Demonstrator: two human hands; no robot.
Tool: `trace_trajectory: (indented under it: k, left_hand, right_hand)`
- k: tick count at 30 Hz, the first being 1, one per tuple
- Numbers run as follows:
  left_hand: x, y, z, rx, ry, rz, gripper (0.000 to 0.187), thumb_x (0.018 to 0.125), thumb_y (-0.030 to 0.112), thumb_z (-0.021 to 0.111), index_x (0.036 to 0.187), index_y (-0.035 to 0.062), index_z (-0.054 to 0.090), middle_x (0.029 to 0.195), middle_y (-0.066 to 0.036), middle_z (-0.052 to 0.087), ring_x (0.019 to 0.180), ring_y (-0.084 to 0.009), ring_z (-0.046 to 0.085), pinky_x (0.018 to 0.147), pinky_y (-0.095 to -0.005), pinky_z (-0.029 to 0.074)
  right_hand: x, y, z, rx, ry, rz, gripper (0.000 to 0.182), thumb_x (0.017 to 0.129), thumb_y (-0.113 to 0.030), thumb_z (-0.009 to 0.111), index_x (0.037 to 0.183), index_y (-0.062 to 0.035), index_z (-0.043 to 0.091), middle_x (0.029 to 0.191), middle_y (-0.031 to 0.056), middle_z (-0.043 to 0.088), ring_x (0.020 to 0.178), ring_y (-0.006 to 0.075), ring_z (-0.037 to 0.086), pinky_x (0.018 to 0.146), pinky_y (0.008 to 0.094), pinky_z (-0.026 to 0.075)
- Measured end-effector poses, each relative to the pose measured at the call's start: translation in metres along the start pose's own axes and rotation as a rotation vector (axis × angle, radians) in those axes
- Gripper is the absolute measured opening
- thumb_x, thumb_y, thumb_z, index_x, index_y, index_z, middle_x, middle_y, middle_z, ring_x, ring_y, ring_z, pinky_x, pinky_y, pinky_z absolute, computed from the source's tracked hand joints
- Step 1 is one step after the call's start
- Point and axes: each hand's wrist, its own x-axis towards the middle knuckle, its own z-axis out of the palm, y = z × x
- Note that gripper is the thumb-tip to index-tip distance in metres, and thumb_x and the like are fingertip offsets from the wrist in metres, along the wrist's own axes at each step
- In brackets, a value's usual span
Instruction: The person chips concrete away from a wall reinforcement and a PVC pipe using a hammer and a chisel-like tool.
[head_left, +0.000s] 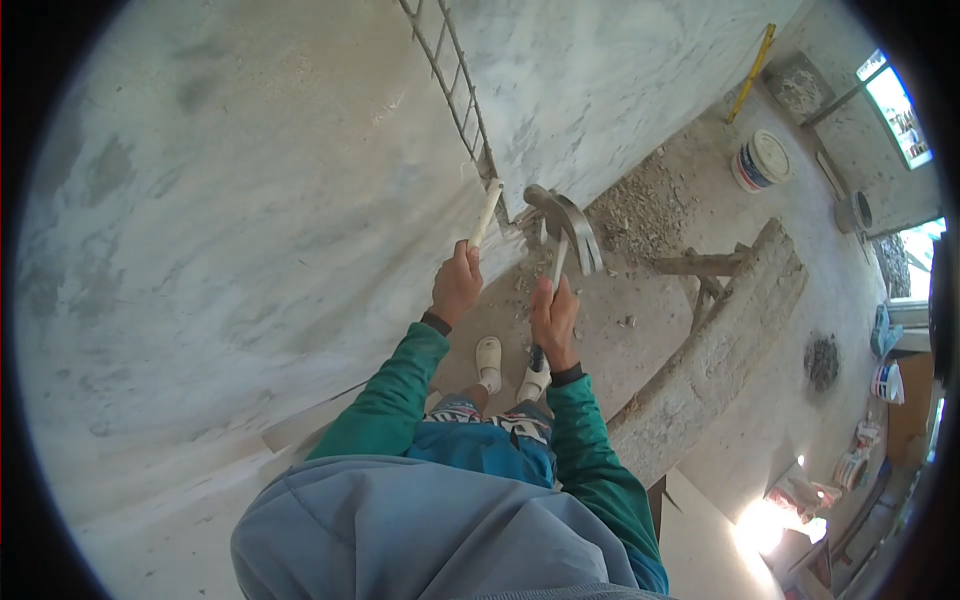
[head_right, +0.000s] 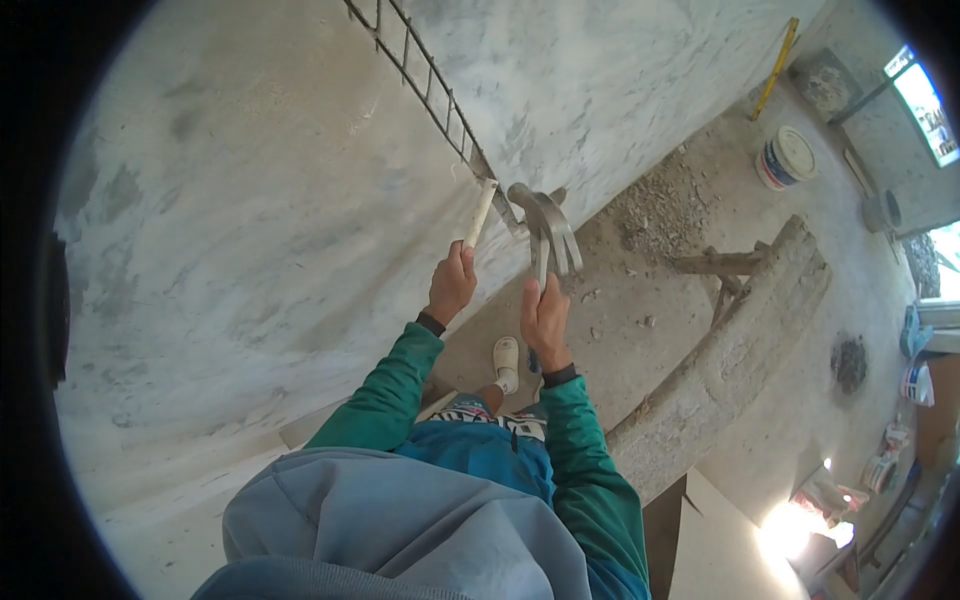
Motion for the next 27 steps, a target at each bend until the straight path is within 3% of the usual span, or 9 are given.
trace_trajectory:
  k: [8, 10, 11, 13, 16, 20, 23, 25, 27]
  left_hand:
    - [0.01, 0.011, 0.002, -0.219, -0.02, -0.055, 0.033, 0.102, 0.034, 0.037, 0.108, 0.0045, 0.05, 0.076, -0.027, 0.064, 0.075, -0.0506, 0.06, 0.063, -0.0579, 0.046]
    - [0.008, 0.018, 0.001, -0.286, 0.02, -0.055, 0.034, 0.102, 0.034, 0.037, 0.106, 0.0035, 0.051, 0.077, -0.027, 0.064, 0.077, -0.0505, 0.061, 0.064, -0.058, 0.046]
    - [0.005, 0.016, 0.002, -0.28, 0.021, -0.068, 0.034, 0.102, 0.034, 0.037, 0.106, 0.0035, 0.051, 0.077, -0.027, 0.064, 0.077, -0.0505, 0.061, 0.064, -0.058, 0.046]
    - [0.007, 0.019, 0.008, -0.178, 0.009, -0.109, 0.035, 0.102, 0.034, 0.036, 0.104, 0.0029, 0.051, 0.077, -0.028, 0.064, 0.077, -0.05, 0.061, 0.064, -0.0576, 0.046]
    - [0.006, 0.021, 0.012, -0.171, 0.026, -0.105, 0.034, 0.102, 0.034, 0.036, 0.104, 0.0032, 0.051, 0.076, -0.028, 0.064, 0.077, -0.0502, 0.061, 0.064, -0.0576, 0.046]
    - [0.009, 0.024, 0.01, -0.234, 0.045, -0.106, 0.033, 0.102, 0.033, 0.036, 0.104, 0.0033, 0.051, 0.076, -0.028, 0.063, 0.077, -0.0502, 0.061, 0.064, -0.0576, 0.045]
    - [0.007, 0.023, 0.006, -0.199, -0.01, -0.202, 0.035, 0.103, 0.034, 0.037, 0.1, 0.0028, 0.053, 0.081, -0.027, 0.064, 0.082, -0.0498, 0.06, 0.067, -0.0537, 0.046]
    - [0.007, 0.01, 0.016, -0.217, 0.068, -0.048, 0.034, 0.102, 0.033, 0.037, 0.101, 0.0027, 0.052, 0.076, -0.028, 0.063, 0.078, -0.0497, 0.06, 0.065, -0.0563, 0.045]
    - [0.008, 0.015, 0.015, -0.273, 0.047, -0.071, 0.034, 0.102, 0.033, 0.037, 0.1, 0.0025, 0.052, 0.076, -0.027, 0.063, 0.078, -0.0491, 0.061, 0.065, -0.0553, 0.045]
  right_hand:
    - [0.014, -0.046, -0.004, 0.222, 0.081, -0.309, 0.048, 0.101, -0.042, 0.041, 0.084, -0.0004, 0.056, 0.053, 0.0028, 0.051, 0.044, 0.013, 0.049, 0.042, 0.0271, 0.036]
    - [0.018, -0.031, 0.016, 0.537, 0.178, -0.353, 0.033, 0.1, -0.028, 0.048, 0.089, 0.0023, 0.056, 0.062, 0.0111, 0.053, 0.052, 0.0273, 0.054, 0.048, 0.0379, 0.04]
    - [0.023, -0.014, 0.029, 0.543, 0.17, -0.342, 0.033, 0.1, -0.028, 0.048, 0.089, 0.0023, 0.056, 0.062, 0.0111, 0.053, 0.052, 0.0273, 0.054, 0.048, 0.0379, 0.04]
    - [0.043, 0.024, 0.049, -0.11, 0.021, -0.127, 0.031, 0.097, -0.025, 0.053, 0.085, 0.0032, 0.055, 0.062, 0.0225, 0.056, 0.057, 0.0412, 0.058, 0.05, 0.0443, 0.042]
    - [0.061, 0.028, 0.04, -0.196, -0.129, -0.025, 0.03, 0.095, -0.023, 0.056, 0.083, 0.0041, 0.054, 0.066, 0.0293, 0.056, 0.066, 0.0481, 0.057, 0.053, 0.0485, 0.043]
    - [0.047, 0.008, 0.021, -0.1, -0.093, -0.107, 0.029, 0.095, -0.023, 0.055, 0.084, 0.0031, 0.055, 0.064, 0.0269, 0.057, 0.061, 0.0472, 0.057, 0.052, 0.0478, 0.043]
    - [0.037, 0.0, 0.029, 0.329, 0.059, -0.2, 0.03, 0.096, -0.024, 0.055, 0.084, 0.0032, 0.056, 0.062, 0.0257, 0.057, 0.058, 0.0476, 0.055, 0.051, 0.0473, 0.043]
    - [0.047, 0.021, 0.044, 0.035, 0.14, -0.455, 0.028, 0.096, -0.023, 0.055, 0.087, 0.0037, 0.057, 0.059, 0.0226, 0.056, 0.052, 0.0445, 0.054, 0.05, 0.0465, 0.043]
    - [0.058, 0.044, 0.046, -0.157, 0.081, -0.316, 0.027, 0.096, -0.021, 0.054, 0.09, 0.005, 0.057, 0.057, 0.0194, 0.054, 0.049, 0.0402, 0.053, 0.05, 0.0452, 0.043]
